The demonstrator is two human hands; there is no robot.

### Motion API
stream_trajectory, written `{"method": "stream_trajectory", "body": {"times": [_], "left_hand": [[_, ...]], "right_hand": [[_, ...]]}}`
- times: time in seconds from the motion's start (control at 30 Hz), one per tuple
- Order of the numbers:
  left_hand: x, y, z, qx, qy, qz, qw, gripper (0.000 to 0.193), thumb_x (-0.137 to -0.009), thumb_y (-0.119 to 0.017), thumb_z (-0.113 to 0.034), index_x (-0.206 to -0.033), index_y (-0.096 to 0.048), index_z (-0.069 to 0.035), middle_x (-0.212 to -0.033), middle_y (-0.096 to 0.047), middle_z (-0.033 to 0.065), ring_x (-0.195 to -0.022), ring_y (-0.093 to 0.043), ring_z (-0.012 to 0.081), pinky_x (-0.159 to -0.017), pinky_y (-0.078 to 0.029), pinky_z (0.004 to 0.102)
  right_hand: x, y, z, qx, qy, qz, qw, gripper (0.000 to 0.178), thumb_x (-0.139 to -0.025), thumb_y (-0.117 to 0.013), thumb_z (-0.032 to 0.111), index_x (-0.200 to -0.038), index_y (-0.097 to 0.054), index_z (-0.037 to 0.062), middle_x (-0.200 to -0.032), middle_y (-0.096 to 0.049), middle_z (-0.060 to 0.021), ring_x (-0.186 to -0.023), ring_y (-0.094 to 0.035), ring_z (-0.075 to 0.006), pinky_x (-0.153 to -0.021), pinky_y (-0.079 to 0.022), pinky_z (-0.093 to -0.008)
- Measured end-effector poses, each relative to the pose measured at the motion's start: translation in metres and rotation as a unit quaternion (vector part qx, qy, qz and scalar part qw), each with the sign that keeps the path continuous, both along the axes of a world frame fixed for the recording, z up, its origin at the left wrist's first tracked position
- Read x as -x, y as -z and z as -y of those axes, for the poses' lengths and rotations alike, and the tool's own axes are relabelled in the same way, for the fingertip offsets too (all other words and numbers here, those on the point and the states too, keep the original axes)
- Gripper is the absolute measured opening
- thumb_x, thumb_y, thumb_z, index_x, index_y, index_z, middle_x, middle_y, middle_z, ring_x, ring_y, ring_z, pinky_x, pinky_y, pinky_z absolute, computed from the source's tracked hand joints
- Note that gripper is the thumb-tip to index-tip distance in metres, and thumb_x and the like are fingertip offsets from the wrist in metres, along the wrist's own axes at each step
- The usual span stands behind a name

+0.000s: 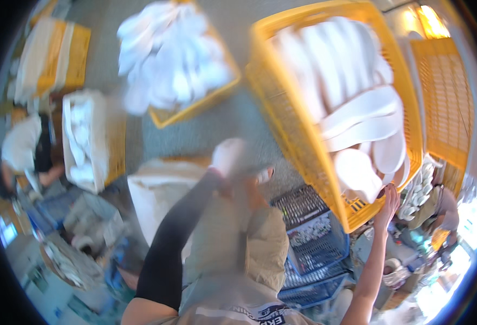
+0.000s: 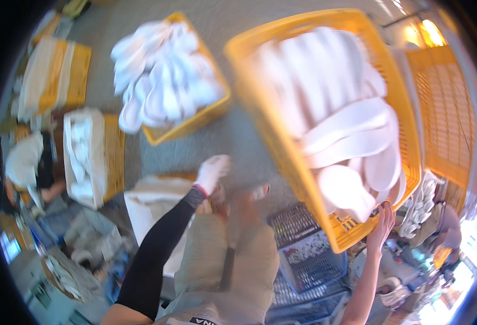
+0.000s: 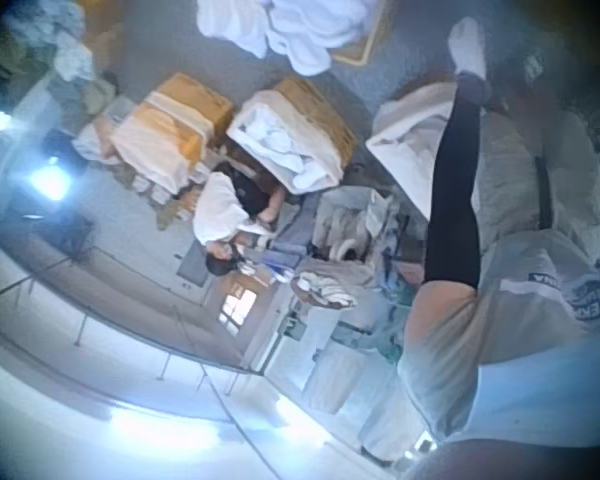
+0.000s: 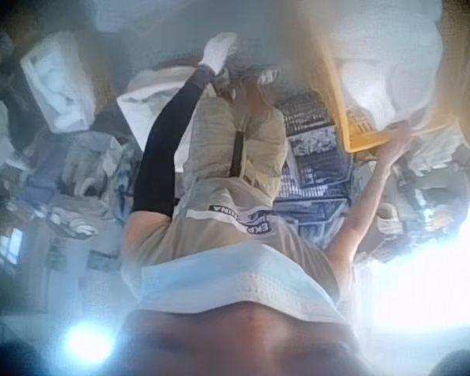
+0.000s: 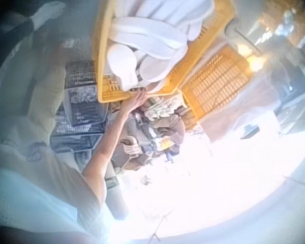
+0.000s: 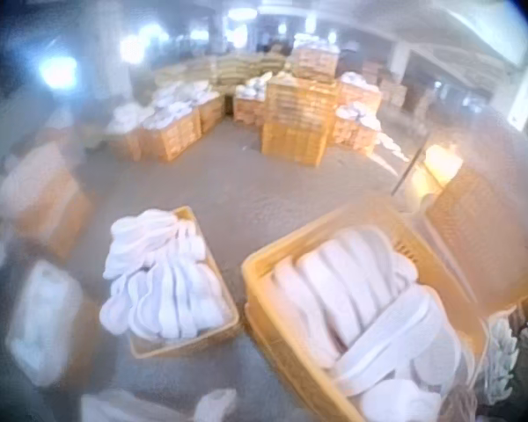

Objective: The person sits on the floor and repeatedly picks up white slippers, wipes them with a cloth, and places them into a yellow basket. The person then transfers the slippers into a white sack and stacks the baskets.

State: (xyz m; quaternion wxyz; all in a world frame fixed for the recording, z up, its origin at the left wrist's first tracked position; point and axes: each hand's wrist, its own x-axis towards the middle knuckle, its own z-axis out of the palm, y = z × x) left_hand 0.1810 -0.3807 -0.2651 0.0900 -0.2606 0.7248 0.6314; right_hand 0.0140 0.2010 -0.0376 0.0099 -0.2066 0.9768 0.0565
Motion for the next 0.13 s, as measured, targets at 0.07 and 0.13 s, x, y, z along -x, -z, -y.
{"method": "stream_trajectory", "body": {"times": [0.07, 0.13], "left_hand": [[0.061, -0.004, 0.042, -0.1, -0.126, -0.059, 0.985, 0.032, -0.107, -0.056, -0.028, -0.122, -0.068, -0.002, -0.101, -0.072, 0.0069, -0.088, -0.068, 0.0152, -0.08, -0.056, 0.0308], [0.144, -0.012, 0.089, -0.139, -0.2, -0.035, 0.969, 0.036, -0.108, -0.052, -0.031, -0.131, -0.062, -0.005, -0.122, -0.068, 0.0103, -0.103, -0.066, 0.0165, -0.089, -0.055, 0.0359]], "right_hand": [[-0.026, 0.012, -0.036, 0.152, 0.133, -0.133, 0.97, 0.041, -0.092, -0.063, -0.001, -0.133, -0.058, -0.0005, -0.14, -0.058, -0.0186, -0.135, -0.051, -0.0358, -0.115, -0.039, -0.0472], [-0.058, 0.066, -0.074, 0.364, 0.404, -0.238, 0.805, 0.032, -0.1, -0.059, 0.009, -0.13, -0.06, -0.0008, -0.131, -0.063, -0.0141, -0.12, -0.06, -0.0273, -0.105, -0.047, -0.0398]]}}
